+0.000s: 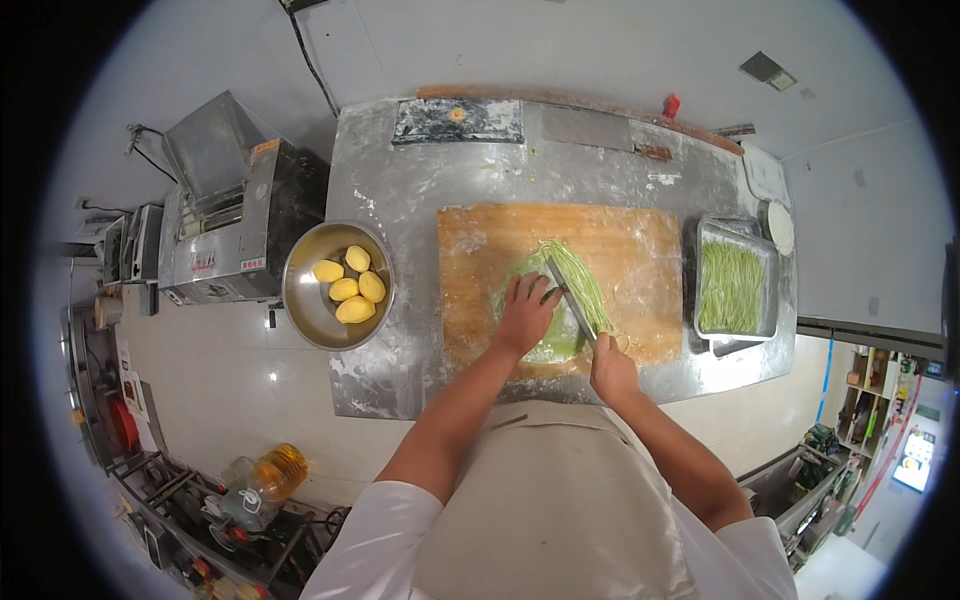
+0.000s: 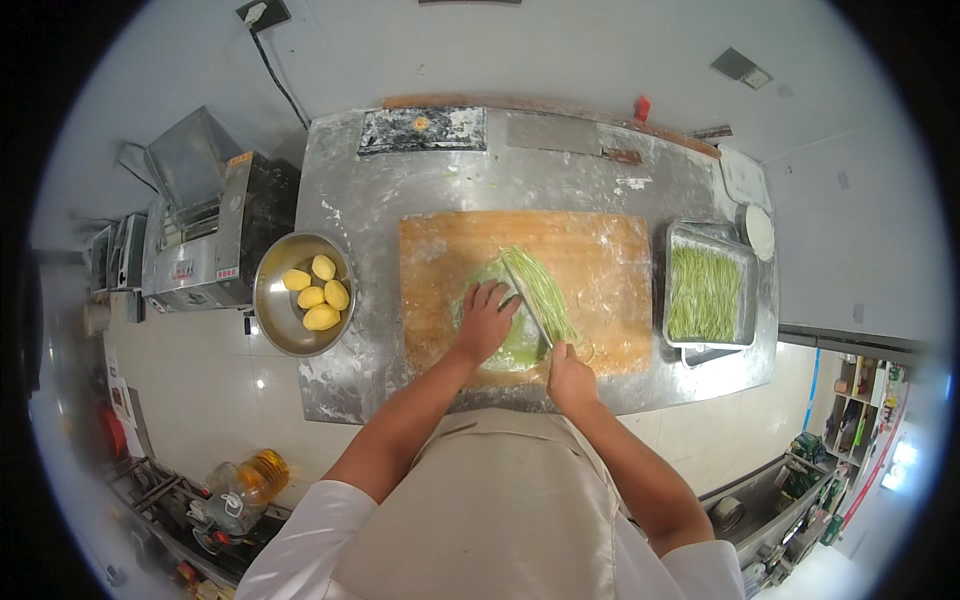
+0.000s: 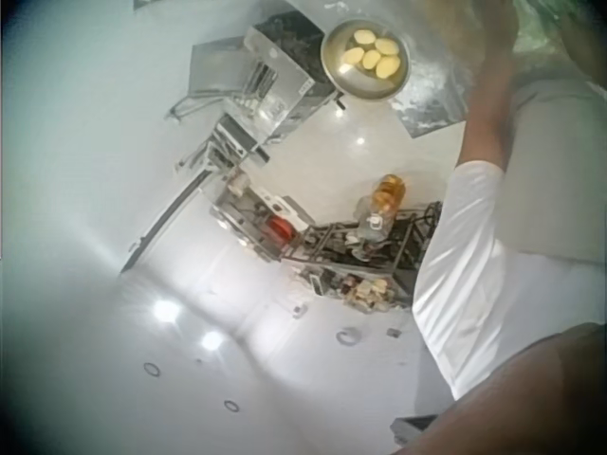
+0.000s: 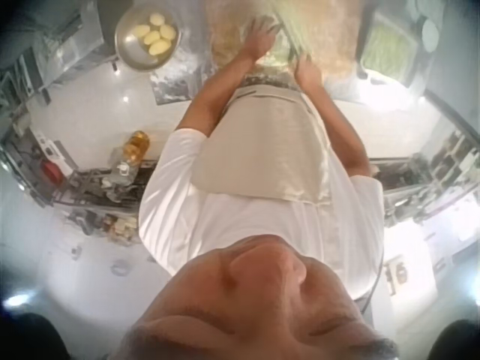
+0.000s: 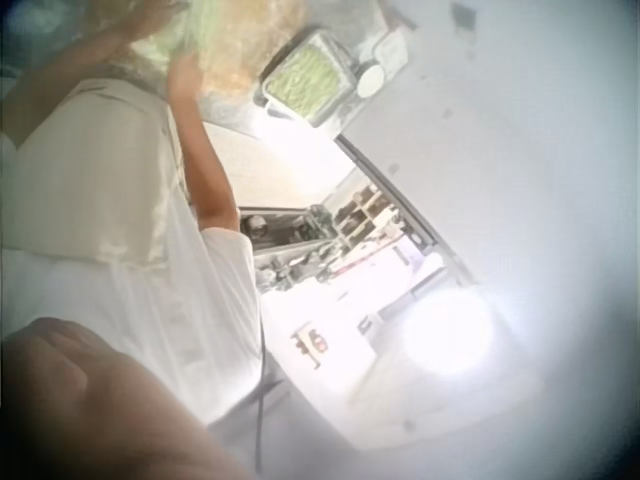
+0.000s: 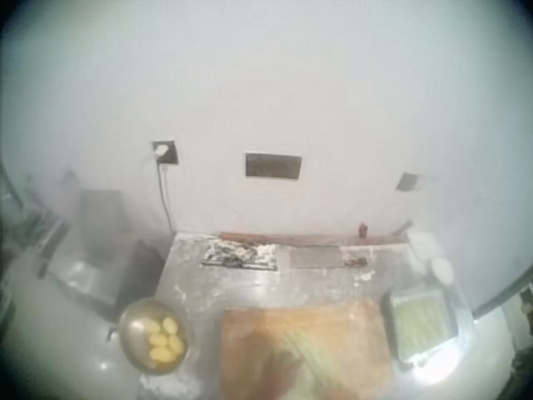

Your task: The person slices a folded green dough sheet into thin noodles using a cleaver on a wooden cutting board. The cut noodles are gathered and transferred into a metal tray. A bowl of peeled potatoes sits nearby.

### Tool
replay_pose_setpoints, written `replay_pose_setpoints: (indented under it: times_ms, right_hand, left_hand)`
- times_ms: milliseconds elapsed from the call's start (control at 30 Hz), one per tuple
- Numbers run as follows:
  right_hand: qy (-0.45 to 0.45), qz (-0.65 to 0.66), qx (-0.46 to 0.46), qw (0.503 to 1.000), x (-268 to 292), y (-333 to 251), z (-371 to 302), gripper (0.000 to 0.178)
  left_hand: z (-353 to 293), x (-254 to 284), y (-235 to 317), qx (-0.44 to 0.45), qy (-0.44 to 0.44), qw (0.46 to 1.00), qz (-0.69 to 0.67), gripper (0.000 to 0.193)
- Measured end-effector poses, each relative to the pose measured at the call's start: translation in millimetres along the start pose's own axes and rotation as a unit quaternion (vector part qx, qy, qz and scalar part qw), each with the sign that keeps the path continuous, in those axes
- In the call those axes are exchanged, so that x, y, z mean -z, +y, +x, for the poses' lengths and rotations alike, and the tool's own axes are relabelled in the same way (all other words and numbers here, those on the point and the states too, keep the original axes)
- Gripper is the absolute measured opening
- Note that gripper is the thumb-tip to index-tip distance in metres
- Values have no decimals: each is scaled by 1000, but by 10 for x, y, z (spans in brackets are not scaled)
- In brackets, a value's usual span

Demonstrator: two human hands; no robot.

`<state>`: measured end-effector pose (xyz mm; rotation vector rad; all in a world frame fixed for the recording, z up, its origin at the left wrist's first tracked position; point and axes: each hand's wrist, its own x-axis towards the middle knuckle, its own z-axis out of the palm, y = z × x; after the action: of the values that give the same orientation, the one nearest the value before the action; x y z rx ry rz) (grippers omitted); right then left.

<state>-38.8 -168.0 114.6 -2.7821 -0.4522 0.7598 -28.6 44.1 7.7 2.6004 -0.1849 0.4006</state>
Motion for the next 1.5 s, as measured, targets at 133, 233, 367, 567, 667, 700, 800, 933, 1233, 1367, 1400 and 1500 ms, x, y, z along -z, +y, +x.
replay_pose_setpoints:
  times_ms: [133,233,367,567,667,700,800,933,1233,1367,1400,1500]
  right_hand:
    - [42,2,20,999,-275,80,75,27]
    - [61,-4,36,997,-294,131,113,26]
    - [67,-5,27,997,-129,115,88,24]
    - [46,-8,33,998,-37,53,20,23]
    - [36,-12,35,999,-29,37,30,23]
    - [34,-13,33,999,-19,28,38,23]
    - [34,-2,35,999,-2,33,56,22]
    - [9,-15,25,1000,12,10,49,21]
    - [-2,0,17,1000,-138,-30,300,19]
    - [22,4,39,999,-157,-90,450,21]
    - [29,7,40,999,-156,-77,456,22]
    - [23,0,36,999,-7,-104,390,23]
  left_hand:
    - [-21,-30,6,2,-12,1000,-3,33]
    - [-31,-15,32,-4,-18,1000,-1,35]
    - [-59,-41,-17,-4,-18,1000,11,35]
    - [-17,2,-13,0,-9,1000,-5,36]
    - [-10,38,-4,6,-18,1000,-19,36]
    - [-2,44,-13,4,-15,1000,-15,36]
    - [17,52,-30,3,-15,1000,-8,36]
    - [8,49,-32,7,-32,999,-5,37]
    - [-5,8,-35,10,-42,999,-1,38]
    - [15,-13,-32,3,-42,999,11,33]
    - [17,-18,-28,2,-37,999,10,33]
    - [-22,-37,-31,4,-19,1000,11,33]
